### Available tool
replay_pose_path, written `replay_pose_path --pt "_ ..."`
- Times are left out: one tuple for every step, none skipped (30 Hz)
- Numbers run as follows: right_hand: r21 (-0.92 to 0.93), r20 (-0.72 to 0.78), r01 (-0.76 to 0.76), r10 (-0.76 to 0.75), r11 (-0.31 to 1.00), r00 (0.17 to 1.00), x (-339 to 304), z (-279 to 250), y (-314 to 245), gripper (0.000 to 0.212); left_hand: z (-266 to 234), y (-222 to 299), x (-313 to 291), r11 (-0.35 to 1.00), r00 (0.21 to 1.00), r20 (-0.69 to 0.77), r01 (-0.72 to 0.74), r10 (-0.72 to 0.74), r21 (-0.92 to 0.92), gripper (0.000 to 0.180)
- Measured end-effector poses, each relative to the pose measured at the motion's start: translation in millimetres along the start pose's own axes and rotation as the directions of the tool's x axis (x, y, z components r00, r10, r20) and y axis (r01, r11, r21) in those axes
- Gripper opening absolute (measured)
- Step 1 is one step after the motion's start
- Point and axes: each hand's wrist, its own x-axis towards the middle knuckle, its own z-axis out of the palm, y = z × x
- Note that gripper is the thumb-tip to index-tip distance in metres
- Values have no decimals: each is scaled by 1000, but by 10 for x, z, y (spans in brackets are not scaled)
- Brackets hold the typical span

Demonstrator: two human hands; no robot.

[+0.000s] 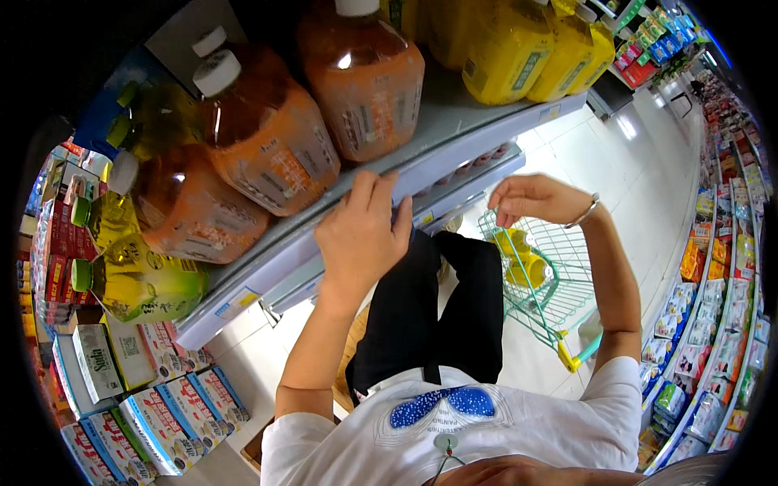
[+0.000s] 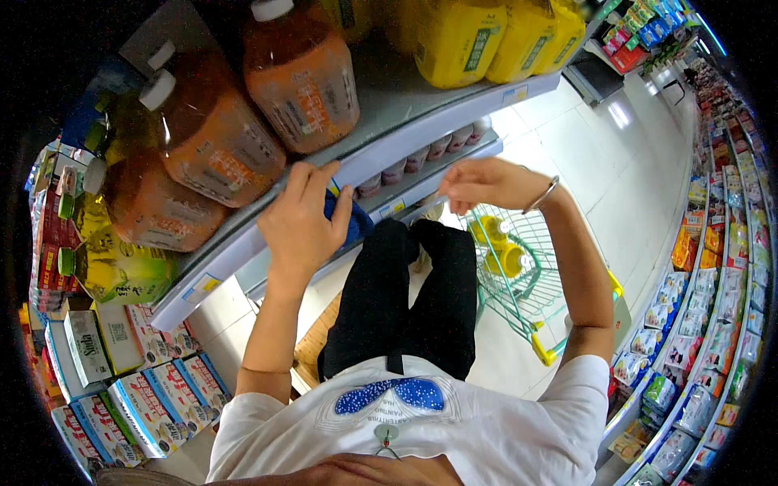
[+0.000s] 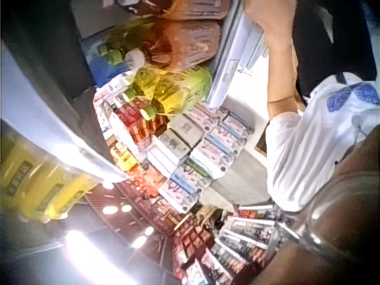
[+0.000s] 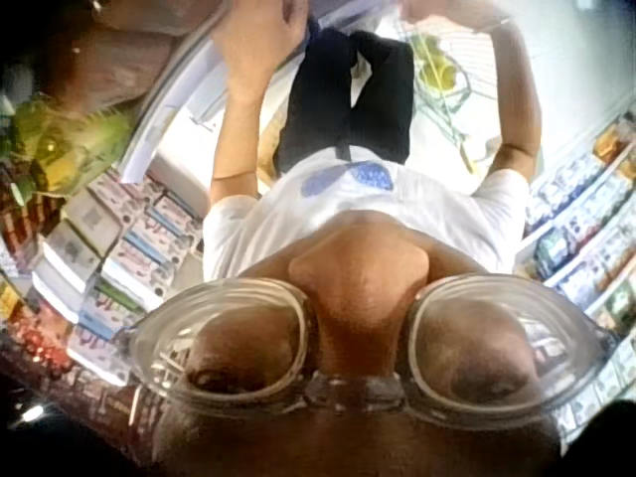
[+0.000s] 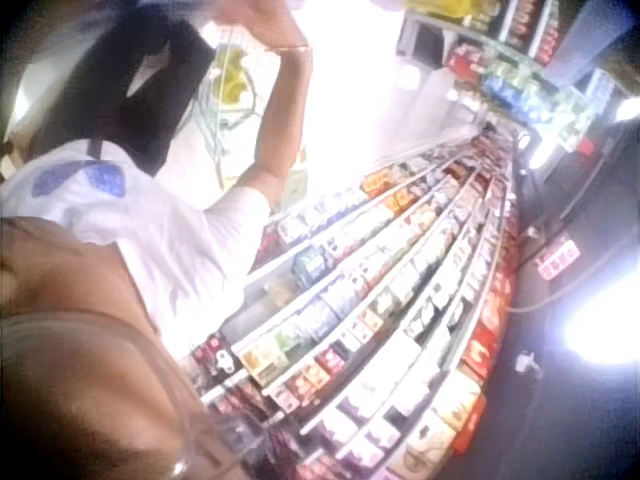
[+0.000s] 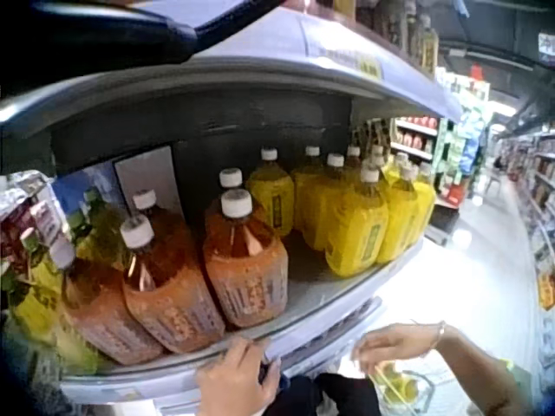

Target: The person wipes the supermarket shelves with a cloth and rearranges yellow and orange bottles by hand.

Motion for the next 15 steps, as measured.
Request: replay_pose_path --pt "-97 -46 60 -65 993 997 117 -45 -350 31 -14 -24 -14 1000 1000 -18 -8 8 -4 28" --pt "-196 -91 108 -128 975 988 246 -126 -684 30 -16 -42 -20 1000 1000 -15 -5 4 -16 28" --pt "-315 -256 93 -179 944 950 429 -135 -1065 29 -2 -71 -36 1000 1000 -6 1 -1 -19 27" --pt "-426 -412 55 -248 903 877 610 -180 -1353 28 -7 -81 -34 1000 1000 1 2 -2 -25 26" --pt "-762 -403 106 -596 638 695 858 -421 -1356 26 -15 -40 -7 999 1000 4 2 -2 -45 26" --pt "-902 -293 122 -793 415 534 1130 -679 -1447 24 4 -9 15 998 1000 0 -7 7 -63 26" --pt "-984 -147 49 -933 172 328 1447 -897 -1582 22 -23 -8 14 998 1000 -7 -4 4 -63 26" --pt "-995 -65 58 -981 77 182 1736 -1012 -1778 22 -19 -14 6 998 1000 -11 0 -1 -65 26" --pt "-996 -80 19 -981 84 177 1973 -1117 -1862 23 -7 -14 1 996 1000 -20 12 -14 -90 24" --pt "-995 -97 -28 -980 94 176 2145 -1168 -1894 25 0 -5 -2 996 1000 -25 8 -10 -93 23" --pt "-991 -116 -79 -978 104 175 2243 -1239 -1894 28 7 13 4 995 1000 -31 1 -4 -98 22" --pt "-979 -123 -201 -891 37 437 2329 -1170 -1979 29 -8 -14 -11 996 999 -31 11 -14 -86 22" --pt "-952 -159 -300 -734 -64 661 2382 -1128 -2075 30 -29 -36 -18 997 999 -34 12 -14 -70 22" --pt "-909 -223 -367 -515 -196 828 2410 -1126 -2119 31 -28 -47 -23 997 999 -38 6 -9 -74 22" --pt "-905 -207 -362 -516 -221 831 2392 -1136 -2126 33 -16 -57 -21 997 999 -41 -2 -2 -80 22"
